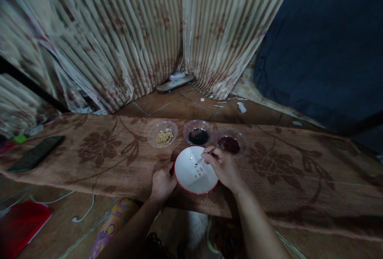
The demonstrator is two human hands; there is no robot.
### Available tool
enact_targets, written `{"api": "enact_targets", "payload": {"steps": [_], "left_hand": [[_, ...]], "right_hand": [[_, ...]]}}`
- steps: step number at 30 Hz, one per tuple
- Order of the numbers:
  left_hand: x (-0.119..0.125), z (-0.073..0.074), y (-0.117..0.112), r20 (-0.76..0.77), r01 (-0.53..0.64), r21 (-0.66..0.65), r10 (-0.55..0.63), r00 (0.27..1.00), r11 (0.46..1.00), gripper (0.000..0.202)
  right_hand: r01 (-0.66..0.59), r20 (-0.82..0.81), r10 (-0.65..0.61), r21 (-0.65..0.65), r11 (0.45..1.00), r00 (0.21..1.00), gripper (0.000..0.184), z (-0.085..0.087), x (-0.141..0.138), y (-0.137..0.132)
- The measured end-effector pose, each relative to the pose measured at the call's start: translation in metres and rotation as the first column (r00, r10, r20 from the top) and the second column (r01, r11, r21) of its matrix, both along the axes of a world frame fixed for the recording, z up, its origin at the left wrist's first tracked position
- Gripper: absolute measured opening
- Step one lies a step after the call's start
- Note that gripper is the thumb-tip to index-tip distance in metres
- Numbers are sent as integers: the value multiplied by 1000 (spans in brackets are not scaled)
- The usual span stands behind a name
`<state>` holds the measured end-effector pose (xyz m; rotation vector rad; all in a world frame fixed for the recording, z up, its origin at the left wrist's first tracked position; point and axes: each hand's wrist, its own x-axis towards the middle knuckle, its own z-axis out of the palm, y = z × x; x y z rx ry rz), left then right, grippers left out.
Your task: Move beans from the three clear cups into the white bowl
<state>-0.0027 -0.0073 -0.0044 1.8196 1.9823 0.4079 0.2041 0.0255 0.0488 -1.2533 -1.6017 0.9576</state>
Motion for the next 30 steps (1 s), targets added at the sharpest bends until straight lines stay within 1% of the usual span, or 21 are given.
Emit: {"api": "enact_targets", "payload": {"steps": [2,3,4,5,6,8,9,10,11,12,13,14,15,17,18,19,20,21,22,24,30], "left_hand": [[0,1,0,-3,-6,-1,6,1000,1000,22],[0,1,0,-2,-4,0,4,1000,1000,23],[0,1,1,1,-1,2,1,1000,1000,23],[-1,0,1,6,2,3,-2,1000,1000,23],[-1,0,1,10,3,4,-3,1000,1000,24],[-2,-1,2,14,3,2,-3,1000,1000,25],[-2,-2,2,13,1,2,-1,1000,1000,26],[-3,-2,3,12,0,5,-1,1000,1000,27],[-3,-3,3,11,0,8,0,1000,1000,27],[-3,-4,3,11,1,13,-1,1000,1000,26],[-3,-4,4,10,1,18,-1,1000,1000,26],[-3,-4,4,9,-2,21,1,1000,1000,25],[-3,-4,3,9,-2,21,2,1000,1000,25],[-3,-4,3,13,1,24,-1,1000,1000,25],[-2,-3,3,15,3,28,-4,1000,1000,24],[-2,-3,2,14,6,33,-6,1000,999,23],[-2,-3,2,10,7,37,-8,1000,999,22],[-1,-3,2,5,7,36,-7,1000,999,22],[-1,-3,2,-2,5,34,-5,1000,999,23],[-1,-3,1,-13,3,26,-3,1000,1000,22],[-2,-5,1,-8,24,51,-24,1000,998,20]], "right_hand": [[171,-109,-164,59,984,980,18,8,12,2],[269,-168,-251,90,959,953,17,12,20,3],[373,-224,-341,119,920,913,17,16,29,6],[475,-271,-427,144,868,863,18,18,38,9],[569,-308,-505,170,805,806,19,19,48,13],[714,-344,-632,213,667,694,22,17,67,22],[753,-336,-676,233,615,656,24,15,75,25],[770,-305,-707,245,589,638,26,12,81,27],[773,-257,-730,250,583,633,28,8,84,29],[762,-204,-736,243,600,645,29,5,84,29],[739,-164,-723,226,634,671,30,2,80,28],[702,-144,-689,204,682,710,30,0,74,25],[647,-143,-631,179,741,762,29,-1,65,22],[470,-159,-448,138,872,880,26,-1,44,13],[343,-126,-330,113,932,936,25,-1,33,9],[205,-67,-200,78,976,977,24,-1,23,5],[88,-7,-88,48,995,996,23,0,15,2],[-1,47,0,21,1000,999,22,0,8,0],[-53,87,53,4,999,995,23,-1,3,-1],[-81,140,81,-5,997,987,25,-2,-3,-2],[-89,279,81,16,996,957,28,-7,-9,0]]}}
